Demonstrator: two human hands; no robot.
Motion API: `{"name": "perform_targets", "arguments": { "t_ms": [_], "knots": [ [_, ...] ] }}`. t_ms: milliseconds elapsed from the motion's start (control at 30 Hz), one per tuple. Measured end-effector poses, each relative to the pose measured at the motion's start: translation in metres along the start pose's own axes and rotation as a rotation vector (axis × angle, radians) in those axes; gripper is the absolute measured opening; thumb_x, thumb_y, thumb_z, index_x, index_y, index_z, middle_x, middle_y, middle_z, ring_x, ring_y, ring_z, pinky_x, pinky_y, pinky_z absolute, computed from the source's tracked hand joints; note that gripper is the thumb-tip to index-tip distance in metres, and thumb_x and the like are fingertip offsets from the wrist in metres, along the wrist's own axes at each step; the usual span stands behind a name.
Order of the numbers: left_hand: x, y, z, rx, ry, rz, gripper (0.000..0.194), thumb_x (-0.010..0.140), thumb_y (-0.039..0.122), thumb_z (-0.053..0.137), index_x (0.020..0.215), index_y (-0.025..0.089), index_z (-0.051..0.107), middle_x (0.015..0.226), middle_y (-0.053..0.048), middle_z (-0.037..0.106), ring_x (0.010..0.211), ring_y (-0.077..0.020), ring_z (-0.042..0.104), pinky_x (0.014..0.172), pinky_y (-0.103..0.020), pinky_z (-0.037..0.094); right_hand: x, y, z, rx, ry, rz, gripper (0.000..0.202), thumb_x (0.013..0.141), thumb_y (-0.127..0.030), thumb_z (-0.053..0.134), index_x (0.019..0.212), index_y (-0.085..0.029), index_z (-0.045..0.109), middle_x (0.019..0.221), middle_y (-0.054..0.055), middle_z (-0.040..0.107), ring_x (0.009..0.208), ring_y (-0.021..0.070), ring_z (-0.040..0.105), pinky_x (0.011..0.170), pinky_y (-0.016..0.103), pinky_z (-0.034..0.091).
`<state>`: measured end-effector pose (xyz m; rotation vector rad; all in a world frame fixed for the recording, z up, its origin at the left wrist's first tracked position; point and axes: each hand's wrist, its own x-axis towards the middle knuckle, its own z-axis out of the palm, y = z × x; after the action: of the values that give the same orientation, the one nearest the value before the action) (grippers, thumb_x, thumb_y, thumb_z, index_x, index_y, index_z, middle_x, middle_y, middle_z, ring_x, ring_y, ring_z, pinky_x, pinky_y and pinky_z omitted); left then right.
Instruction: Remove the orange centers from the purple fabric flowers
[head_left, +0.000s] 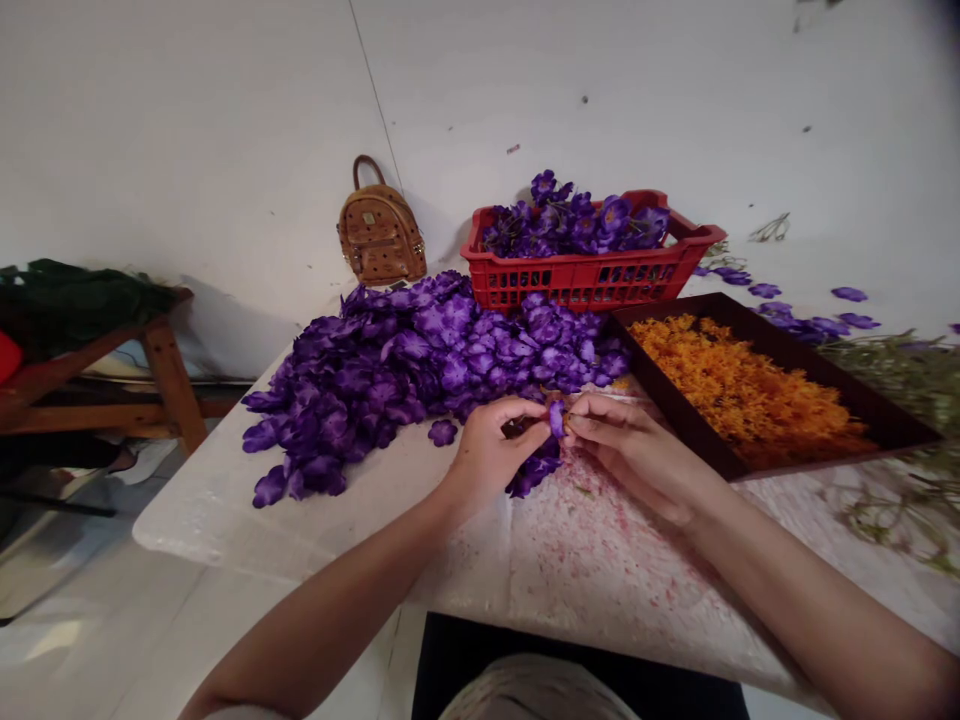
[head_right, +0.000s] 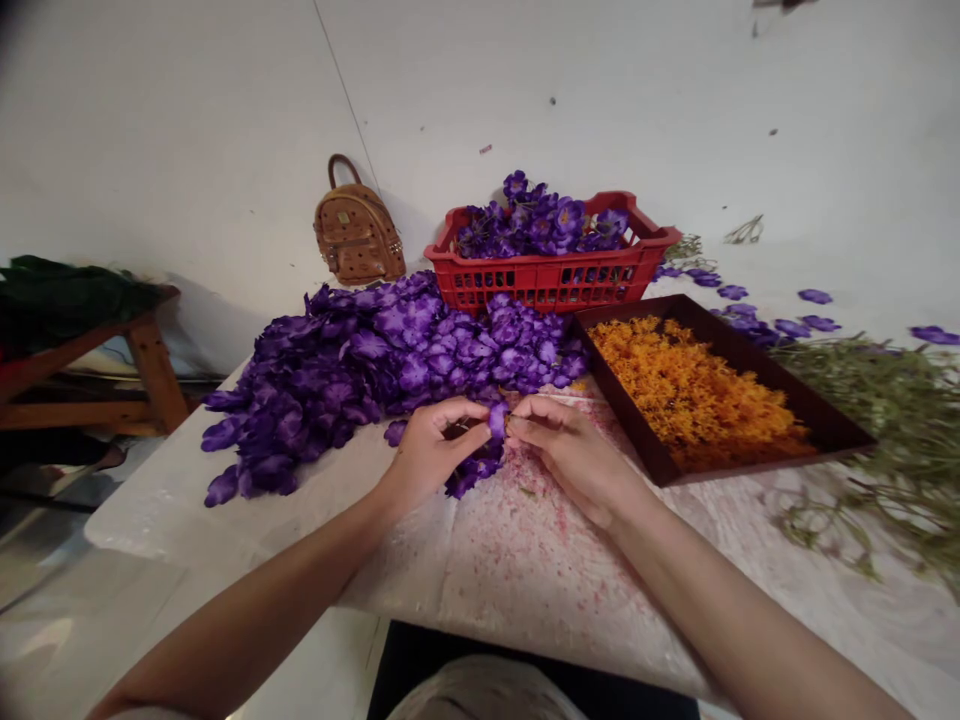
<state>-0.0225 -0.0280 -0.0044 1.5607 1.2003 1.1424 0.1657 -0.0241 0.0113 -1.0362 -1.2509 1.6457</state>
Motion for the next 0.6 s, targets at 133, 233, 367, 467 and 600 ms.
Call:
{"name": "perform_targets", "arguments": {
  "t_ms": [133,233,367,467,600],
  "knots": [
    [-0.0027,0.0021,0.0011,0.043,0.039,0.063,0.008,0.088,0.019,0.072,0.087,0.02,0.08,0.09,-0.005,0.079,0.084,-0.019,0.073,0.081,-0.031,0.056,0.0006,-0.0001,0.0007,0.05,-0.038,0.036,0.037,0.072,-0.049,0.088,0.072,-0.022,0.062,0.079,-0.001,0.058,0.077,0.0171,0.057,0.078,0.035,0.05],
    [-0.004,0.0027,0.0005,0.075,0.048,0.101,0.007,0.088,0.022,0.073,0.085,0.022,0.08,0.09,-0.006,0.079,0.085,-0.0197,0.073,0.083,-0.033,0.057,0.0007,0.0032,-0.0013,0.036,-0.051,0.062,0.036,0.071,-0.048,0.087,0.074,-0.023,0.061,0.079,0.0,0.058,0.078,0.0184,0.059,0.079,0.036,0.052],
    [-0.0041,0.0026,0.0001,0.078,0.046,0.109,0.009,0.089,0.024,0.071,0.085,0.021,0.078,0.089,-0.005,0.078,0.083,-0.0189,0.072,0.08,-0.031,0.055,0.0004,0.006,-0.0026,-0.103,0.023,-0.028,0.033,0.083,-0.053,0.078,0.081,-0.023,0.064,0.086,0.002,0.062,0.084,0.0198,0.06,0.082,0.036,0.05],
    [-0.003,0.0038,0.0004,0.013,0.017,0.026,0.014,0.089,0.031,0.071,0.083,0.019,0.077,0.085,-0.004,0.077,0.077,-0.0174,0.069,0.074,-0.029,0.052,0.0002,0.005,-0.0008,-0.195,0.049,-0.16,0.027,0.088,-0.05,0.075,0.085,-0.024,0.067,0.091,0.002,0.064,0.088,0.0196,0.058,0.084,0.034,0.048],
    [0.0004,0.0058,-0.0001,-0.144,-0.022,-0.12,0.024,0.084,0.042,0.077,0.08,0.019,0.077,0.077,-0.003,0.075,0.069,-0.0149,0.064,0.067,-0.027,0.048,-0.0006,0.0038,0.001,-0.208,0.091,-0.236,0.025,0.09,-0.047,0.072,0.083,-0.024,0.065,0.086,0.002,0.064,0.082,0.0197,0.059,0.08,0.035,0.049]
  ]
}}
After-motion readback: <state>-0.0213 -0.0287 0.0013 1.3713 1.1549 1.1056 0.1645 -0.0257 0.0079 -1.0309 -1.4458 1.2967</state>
